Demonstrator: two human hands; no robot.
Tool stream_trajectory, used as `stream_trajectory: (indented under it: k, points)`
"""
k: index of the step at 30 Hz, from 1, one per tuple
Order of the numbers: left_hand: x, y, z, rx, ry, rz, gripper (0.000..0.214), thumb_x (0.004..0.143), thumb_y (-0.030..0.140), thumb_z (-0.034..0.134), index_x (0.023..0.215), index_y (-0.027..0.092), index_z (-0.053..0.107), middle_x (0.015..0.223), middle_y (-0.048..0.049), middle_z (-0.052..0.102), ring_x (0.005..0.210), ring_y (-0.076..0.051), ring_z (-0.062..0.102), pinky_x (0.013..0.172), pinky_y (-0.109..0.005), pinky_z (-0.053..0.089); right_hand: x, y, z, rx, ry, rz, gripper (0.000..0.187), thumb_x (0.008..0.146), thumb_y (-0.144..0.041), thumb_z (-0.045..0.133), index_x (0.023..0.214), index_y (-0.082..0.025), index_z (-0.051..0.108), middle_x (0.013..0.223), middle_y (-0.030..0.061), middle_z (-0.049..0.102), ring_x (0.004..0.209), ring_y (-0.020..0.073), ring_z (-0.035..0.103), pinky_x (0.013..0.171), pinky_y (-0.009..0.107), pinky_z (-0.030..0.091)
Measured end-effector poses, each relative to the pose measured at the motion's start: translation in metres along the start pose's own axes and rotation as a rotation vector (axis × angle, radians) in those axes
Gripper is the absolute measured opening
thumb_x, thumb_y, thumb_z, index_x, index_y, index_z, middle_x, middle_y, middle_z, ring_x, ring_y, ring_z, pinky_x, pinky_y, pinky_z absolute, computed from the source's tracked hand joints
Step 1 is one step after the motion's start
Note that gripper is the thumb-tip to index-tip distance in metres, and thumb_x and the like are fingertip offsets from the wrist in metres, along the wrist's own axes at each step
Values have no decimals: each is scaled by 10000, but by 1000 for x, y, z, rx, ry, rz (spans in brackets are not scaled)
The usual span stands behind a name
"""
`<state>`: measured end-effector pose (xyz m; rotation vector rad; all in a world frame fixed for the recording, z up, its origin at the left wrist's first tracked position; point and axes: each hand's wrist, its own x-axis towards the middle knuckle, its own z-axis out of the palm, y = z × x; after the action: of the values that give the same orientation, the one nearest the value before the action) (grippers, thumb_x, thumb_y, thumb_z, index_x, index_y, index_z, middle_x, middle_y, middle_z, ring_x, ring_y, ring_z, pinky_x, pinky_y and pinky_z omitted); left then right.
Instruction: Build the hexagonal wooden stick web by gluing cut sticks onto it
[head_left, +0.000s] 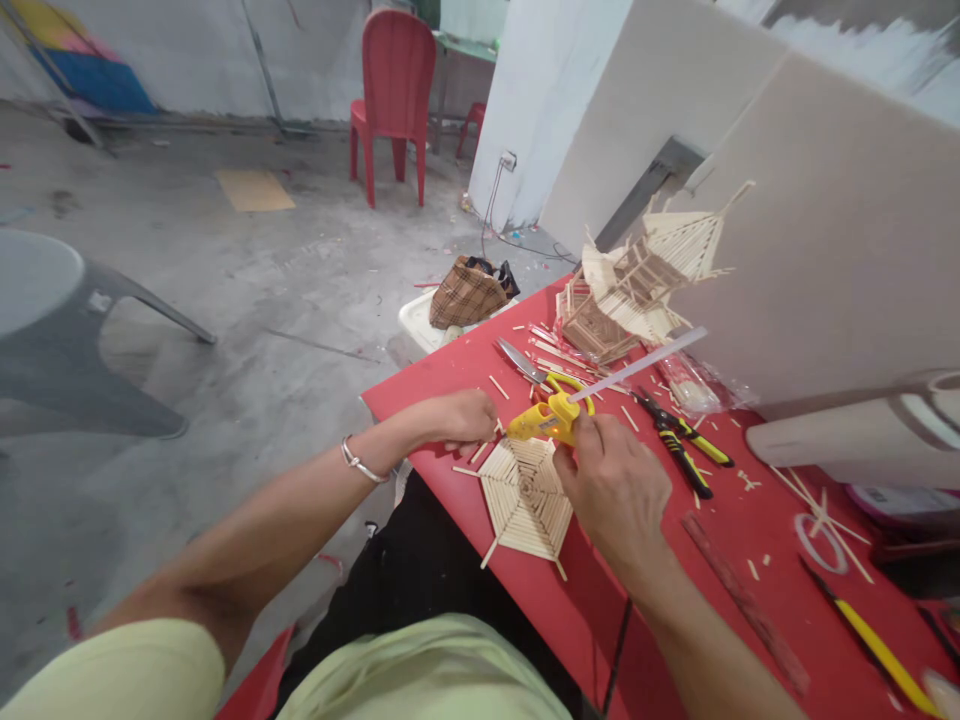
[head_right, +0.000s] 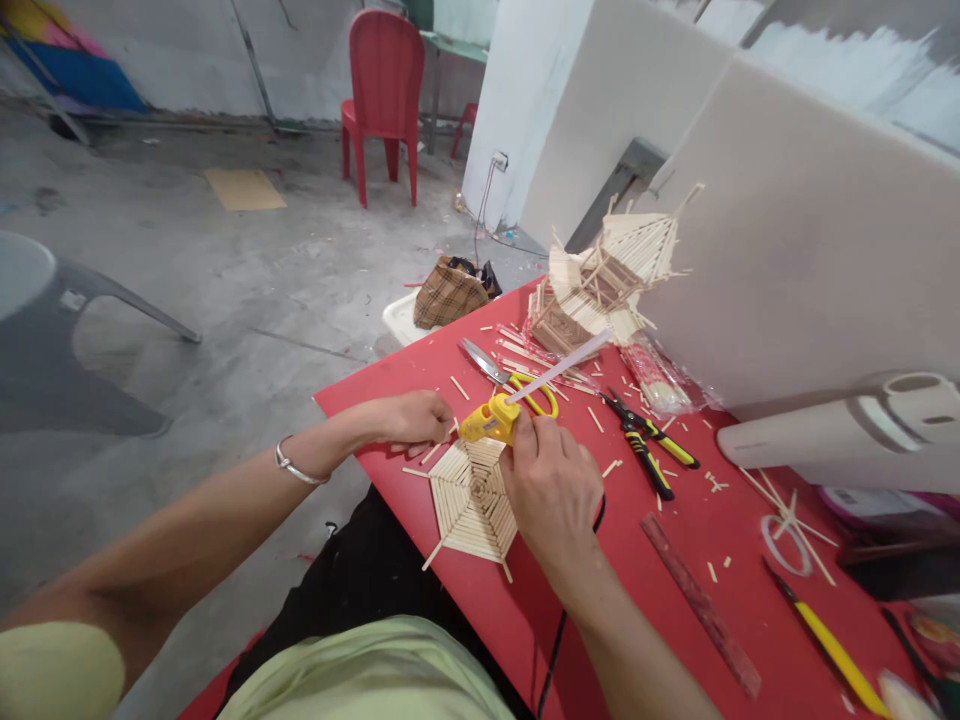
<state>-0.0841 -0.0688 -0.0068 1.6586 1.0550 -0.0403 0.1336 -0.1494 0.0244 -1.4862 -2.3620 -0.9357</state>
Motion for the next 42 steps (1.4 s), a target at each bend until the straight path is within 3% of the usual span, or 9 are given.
stream_trajectory:
  k: [14,24,42]
  points:
    - [0,1,1,1,-2,-9,198,728,170,517,561,153,621,463,-34,578,353,-123,448,423,-253,375,-7,-7,-7,69,-6,3,276,927,-229,558,1183,-135,599,929,49,691,744,178,556,665,317,357]
    - [-5,6,2,-6,19,-10,212,711,130,492,511,159,558,437,-19,544,338,-111,428,398,-235,354,-12,-16,-19,154,-19,-40,233,942,-223,546,1146,-137,617,903,53,690,762,182,588,685,315,374]
    - [-5,4,4,-14,44,14,227,713,139,488,495,170,542,434,-13,541,326,-110,424,392,-242,355,-15,-18,-17,174,4,-48,251,956,-219,513,1168,-132,615,883,58,678,761,195,582,675,327,373]
